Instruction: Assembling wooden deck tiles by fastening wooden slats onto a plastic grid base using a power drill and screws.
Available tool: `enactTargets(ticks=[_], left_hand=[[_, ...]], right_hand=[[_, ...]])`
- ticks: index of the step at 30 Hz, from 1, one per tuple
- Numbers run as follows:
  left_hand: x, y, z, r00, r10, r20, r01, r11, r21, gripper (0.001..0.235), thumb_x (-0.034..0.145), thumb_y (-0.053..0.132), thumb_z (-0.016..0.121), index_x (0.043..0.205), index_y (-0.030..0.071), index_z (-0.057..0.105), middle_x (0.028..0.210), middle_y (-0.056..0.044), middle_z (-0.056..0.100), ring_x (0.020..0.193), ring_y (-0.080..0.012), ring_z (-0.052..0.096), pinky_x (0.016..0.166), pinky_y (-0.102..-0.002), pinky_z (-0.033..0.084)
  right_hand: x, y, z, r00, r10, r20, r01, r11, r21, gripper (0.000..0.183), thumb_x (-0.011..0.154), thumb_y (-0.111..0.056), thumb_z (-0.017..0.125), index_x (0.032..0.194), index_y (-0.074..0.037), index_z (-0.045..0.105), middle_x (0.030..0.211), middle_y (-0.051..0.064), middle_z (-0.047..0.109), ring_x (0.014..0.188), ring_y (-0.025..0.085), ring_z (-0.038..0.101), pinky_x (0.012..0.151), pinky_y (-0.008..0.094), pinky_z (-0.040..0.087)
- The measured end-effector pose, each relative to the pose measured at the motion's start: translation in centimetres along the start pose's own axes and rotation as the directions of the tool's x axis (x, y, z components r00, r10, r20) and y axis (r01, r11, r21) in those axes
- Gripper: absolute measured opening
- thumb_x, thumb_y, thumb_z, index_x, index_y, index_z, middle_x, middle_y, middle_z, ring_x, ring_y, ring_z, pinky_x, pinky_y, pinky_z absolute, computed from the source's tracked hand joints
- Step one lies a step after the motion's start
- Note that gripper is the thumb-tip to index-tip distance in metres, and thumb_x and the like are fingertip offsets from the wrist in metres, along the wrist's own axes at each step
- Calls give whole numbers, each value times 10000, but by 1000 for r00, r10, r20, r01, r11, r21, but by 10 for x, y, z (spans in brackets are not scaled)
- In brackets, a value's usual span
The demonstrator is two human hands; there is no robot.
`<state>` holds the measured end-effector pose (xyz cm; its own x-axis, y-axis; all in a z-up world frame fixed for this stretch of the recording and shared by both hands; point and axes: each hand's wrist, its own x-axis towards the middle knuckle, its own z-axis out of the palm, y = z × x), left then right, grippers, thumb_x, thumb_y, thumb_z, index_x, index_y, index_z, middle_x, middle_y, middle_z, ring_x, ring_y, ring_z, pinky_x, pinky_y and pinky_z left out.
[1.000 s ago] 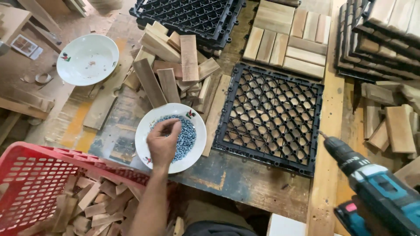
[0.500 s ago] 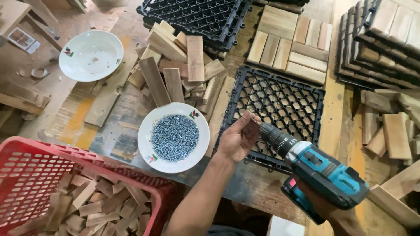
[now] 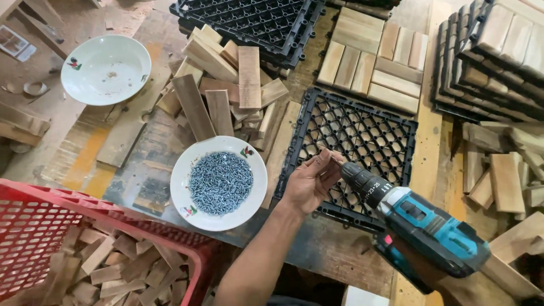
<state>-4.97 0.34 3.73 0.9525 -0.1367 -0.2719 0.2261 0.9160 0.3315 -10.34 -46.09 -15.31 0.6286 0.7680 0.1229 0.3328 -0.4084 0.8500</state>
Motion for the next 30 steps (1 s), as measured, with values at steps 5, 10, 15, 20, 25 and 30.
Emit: enactTargets(ticks=[5,10,15,20,25,30], left_hand=[[14,1,-6,997,-59,-52,59,998,-13,239,932,219,749,1049,11,749,1025,-131,757,926,-219,727,893,-362,650],[51,13,5,850,526,-33,-207,390,897,517,981,441,552,1260,14,637,1153,-154,712,975,-240,668,860,-363,582],[124,-11,-30,819,543,184,223,-598,770,1282,834,922,418,1626,14,-17,1714,-167,-48,1587,-297,-55,1232,-626,-3],[142,-24,-43,798,580,160,352,-666,658,1377,765,1000,319,1601,-36,-35,1700,-216,-84,1582,-336,-119,1266,-551,-54],[128,-7,-19,878,478,19,339,-648,682,1334,795,958,265,1583,-42,-132,1689,-222,-178,1563,-345,-194,1247,-540,-124],[122,-4,-14,903,429,-37,330,-634,699,1319,799,938,273,1584,-42,-132,1683,-229,-193,1555,-346,-218,1226,-553,-166]], right_hand=[[56,88,-43,902,355,247,-282,47,958,407,789,-317,791,1169,-232,672,992,-33,721,835,136,664,896,326,578],[295,211,-262,650,173,740,-649,-381,659,260,844,-56,758,1077,-58,643,868,119,743,656,258,736,710,375,621],[373,233,-255,527,78,846,-752,-422,507,211,857,8,754,1040,-63,677,801,134,702,656,244,633,735,373,539],[426,238,-241,507,6,862,-836,-242,493,152,858,-35,770,946,-84,655,729,115,650,605,225,585,638,351,503],[451,240,-246,501,-46,864,-851,-205,483,229,869,-22,753,1077,-77,673,803,130,675,653,233,601,661,363,523],[458,237,-235,535,-75,841,-844,-97,528,272,863,-63,774,1125,-97,706,854,126,703,699,234,609,688,363,515]])
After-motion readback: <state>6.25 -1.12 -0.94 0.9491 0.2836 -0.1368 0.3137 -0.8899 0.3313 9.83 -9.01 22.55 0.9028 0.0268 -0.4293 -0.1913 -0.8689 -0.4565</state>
